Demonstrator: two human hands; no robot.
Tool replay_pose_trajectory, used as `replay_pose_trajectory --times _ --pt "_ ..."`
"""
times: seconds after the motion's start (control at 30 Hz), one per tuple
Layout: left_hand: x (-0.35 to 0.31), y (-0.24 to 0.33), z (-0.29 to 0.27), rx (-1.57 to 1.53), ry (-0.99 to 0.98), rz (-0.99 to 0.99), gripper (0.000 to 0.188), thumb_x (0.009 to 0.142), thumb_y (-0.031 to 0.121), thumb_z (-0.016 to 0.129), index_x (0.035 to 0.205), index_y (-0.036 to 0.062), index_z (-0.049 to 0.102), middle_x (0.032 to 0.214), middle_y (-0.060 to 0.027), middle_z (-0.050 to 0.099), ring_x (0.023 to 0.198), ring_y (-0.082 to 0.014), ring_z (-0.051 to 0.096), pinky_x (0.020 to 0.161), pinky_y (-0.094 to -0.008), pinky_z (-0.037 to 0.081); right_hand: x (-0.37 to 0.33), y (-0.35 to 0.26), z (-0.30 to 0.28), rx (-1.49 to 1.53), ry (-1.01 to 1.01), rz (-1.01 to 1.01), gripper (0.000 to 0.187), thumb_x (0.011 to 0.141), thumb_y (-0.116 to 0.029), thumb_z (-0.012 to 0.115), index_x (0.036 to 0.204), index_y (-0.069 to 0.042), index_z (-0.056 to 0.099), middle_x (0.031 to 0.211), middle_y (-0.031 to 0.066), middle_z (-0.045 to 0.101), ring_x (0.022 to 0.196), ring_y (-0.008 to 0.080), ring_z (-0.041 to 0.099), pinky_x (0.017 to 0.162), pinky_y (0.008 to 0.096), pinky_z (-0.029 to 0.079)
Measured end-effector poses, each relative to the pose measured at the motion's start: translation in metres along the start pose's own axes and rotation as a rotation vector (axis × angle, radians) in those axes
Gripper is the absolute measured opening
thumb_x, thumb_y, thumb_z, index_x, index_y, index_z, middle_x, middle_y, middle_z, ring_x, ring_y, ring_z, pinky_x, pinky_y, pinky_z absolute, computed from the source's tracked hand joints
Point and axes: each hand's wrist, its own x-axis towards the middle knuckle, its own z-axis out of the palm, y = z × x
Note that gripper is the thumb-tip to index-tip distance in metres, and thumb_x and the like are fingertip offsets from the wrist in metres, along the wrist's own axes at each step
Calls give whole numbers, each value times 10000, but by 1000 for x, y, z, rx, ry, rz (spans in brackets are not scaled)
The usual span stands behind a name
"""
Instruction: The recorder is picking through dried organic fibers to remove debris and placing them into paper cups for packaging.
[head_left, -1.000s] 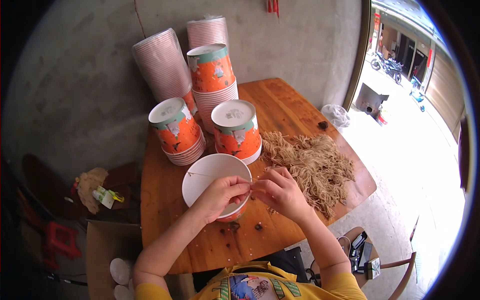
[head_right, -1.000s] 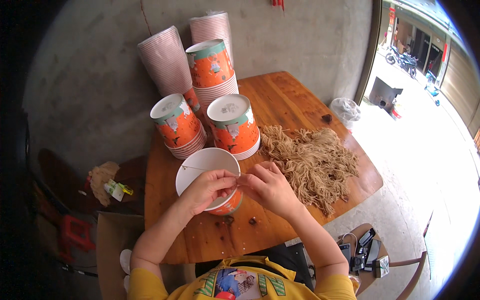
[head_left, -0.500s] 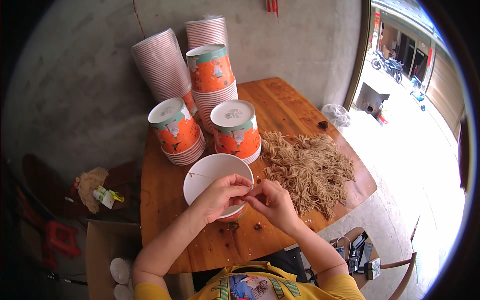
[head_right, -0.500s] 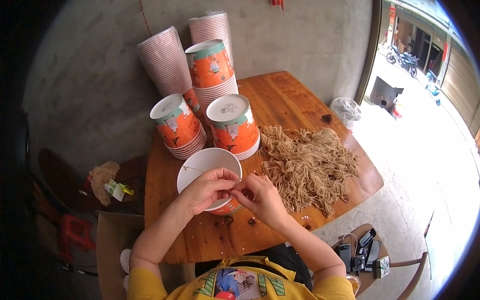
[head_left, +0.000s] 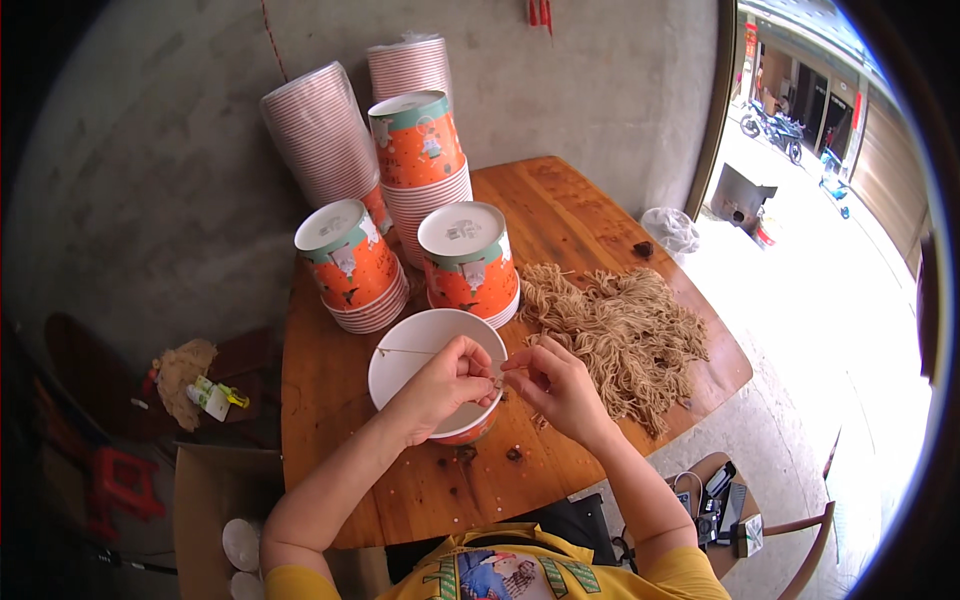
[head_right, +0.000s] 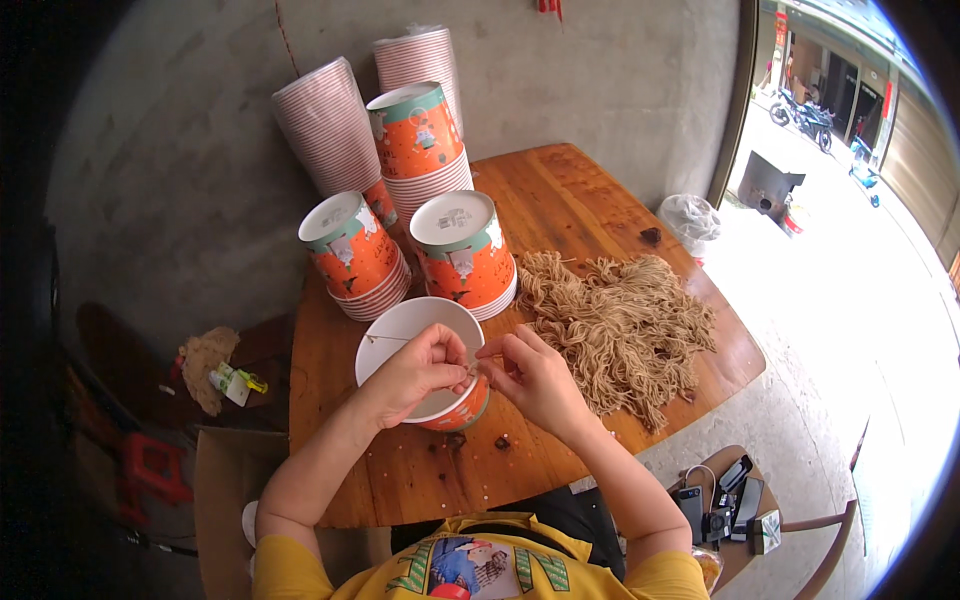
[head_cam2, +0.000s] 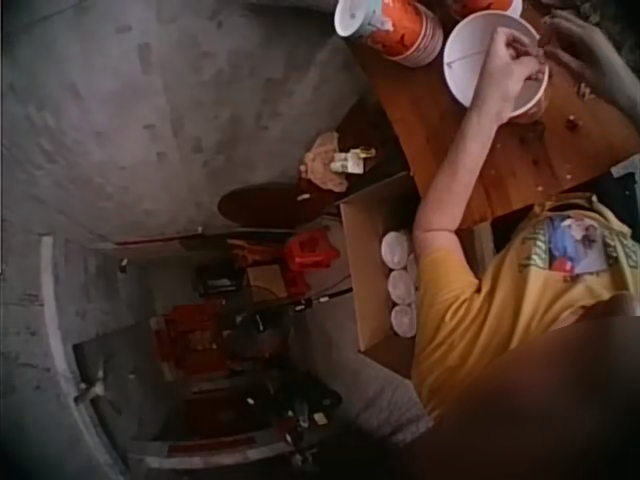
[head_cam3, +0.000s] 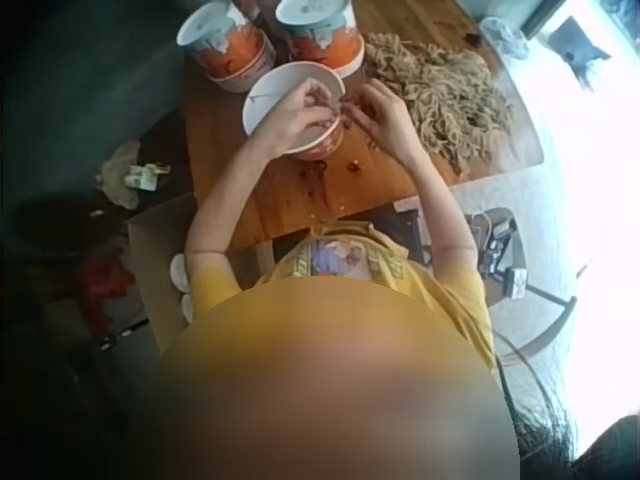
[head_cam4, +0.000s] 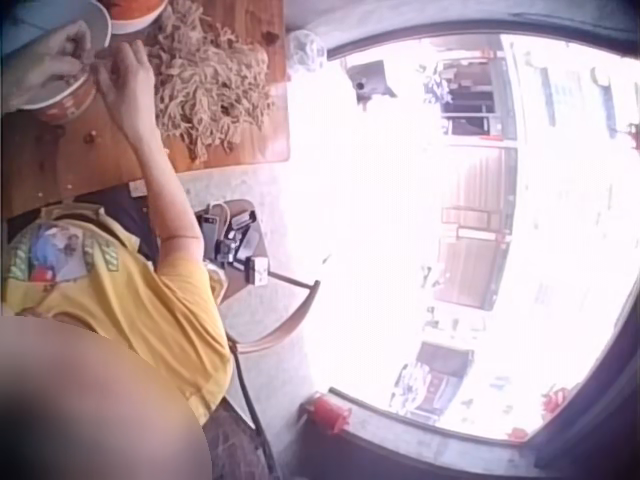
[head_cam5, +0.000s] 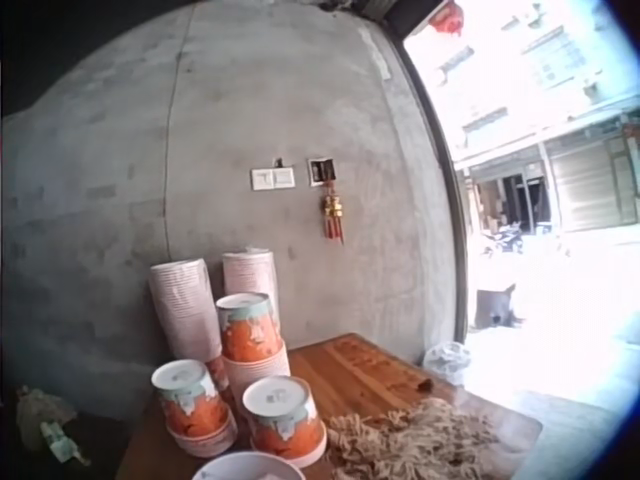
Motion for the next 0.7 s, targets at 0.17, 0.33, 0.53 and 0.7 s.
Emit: replay_pose_trajectory --times 0.17,0.33,0.53,0.7 --pt "-4 1 9 228 100 65 226 881 -26 591 1043 16 438 930 -75 556 838 -133 597 724 -278 526 -1 -1 2 0 -11 0 114 859 -132 703 913 -38 670 797 59 510 658 174 530 596 302 456" --pt "-2 -12 5 394 85 240 239 882 -31 593 1050 27 432 977 -66 541 880 -120 589 776 -266 523 1 -5 2 -17 -21 -9 117 847 -147 704 886 -47 657 807 80 540 671 231 581 595 346 487" --pt "-4 -10 4 553 38 306 270 882 -24 604 1108 10 461 1052 -66 508 920 -114 585 826 -257 515 1 -2 7 -31 1 -38 133 820 -119 702 893 -33 631 831 98 567 711 275 608 606 361 498" --pt "-7 -5 6 678 73 294 202 871 -19 613 1052 -5 527 1065 -78 474 904 -128 592 828 -260 517 1 -4 7 -53 2 -36 125 827 -121 698 886 -36 628 825 101 568 695 280 612 593 367 502"
